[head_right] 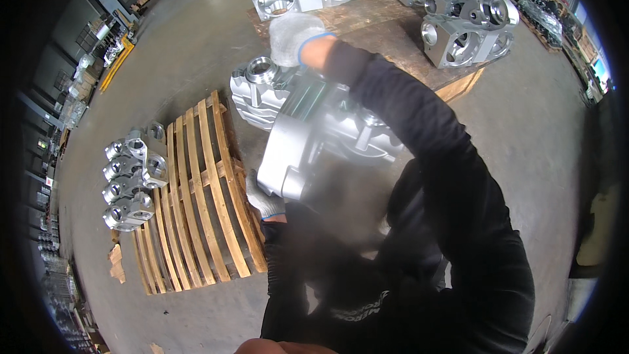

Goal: The person deburrs and smooths the edges of a large aluminum casting using a hand file and a sanding block. They repeatedly reposition the part on a wooden pallet, work on multiple edges and faces, and then place the finished part onto a stack of similar castings.

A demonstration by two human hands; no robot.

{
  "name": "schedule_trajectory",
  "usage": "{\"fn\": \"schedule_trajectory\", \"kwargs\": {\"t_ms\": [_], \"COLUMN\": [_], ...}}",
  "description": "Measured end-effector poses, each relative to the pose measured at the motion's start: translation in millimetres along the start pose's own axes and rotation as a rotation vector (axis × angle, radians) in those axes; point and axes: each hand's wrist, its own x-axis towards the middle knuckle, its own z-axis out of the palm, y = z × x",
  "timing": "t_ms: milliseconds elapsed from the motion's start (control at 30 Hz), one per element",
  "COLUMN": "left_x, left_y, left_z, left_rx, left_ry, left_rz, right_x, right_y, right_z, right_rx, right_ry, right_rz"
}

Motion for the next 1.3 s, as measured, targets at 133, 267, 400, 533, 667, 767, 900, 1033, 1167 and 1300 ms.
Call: {"fn": "schedule_trajectory", "kwargs": {"t_ms": [133, 267, 400, 533, 667, 767, 900, 1033, 1167, 1300], "left_x": [-13, -15, -8, -9, -16, -12, -5, 1, 10, 8], "left_y": [0, 0, -1, 3, 3, 1, 0, -2, 1, -5], "left_z": [4, 14, 11, 4, 7, 11, 7, -1, -6, -9], "left_rx": [0.345, -0.008, -0.031, 0.175, 0.705, 0.043, -0.009, -0.042, -0.026, -0.024], "left_ry": [-0.017, -0.107, -0.026, -0.134, -0.109, -0.061, -0.050, -0.092, -0.079, -0.014], "left_rz": [0.186, 0.033, 0.054, 0.148, 0.487, 0.204, 0.084, 0.076, 0.064, 0.076], "right_x": [-3, 4, 10, -1, -24, -35, -39, -36, -38, -44], "right_y": [-9, 0, 23, 33, 34, 36, 45, 42, 42, 33], "right_z": [-6, -16, -14, 3, 12, 11, 11, 17, 10, 30], "right_rx": [-0.053, -0.151, -0.126, -0.030, 0.041, -0.025, -0.084, 0.005, 0.066, 0.052], "right_ry": [0.026, -0.052, 0.036, 0.131, 0.177, 0.130, 0.078, 0.125, 0.115, 0.228], "right_rz": [-0.013, -0.112, -0.173, -0.078, 0.038, -0.010, -0.040, 0.016, 0.033, 0.005]}}
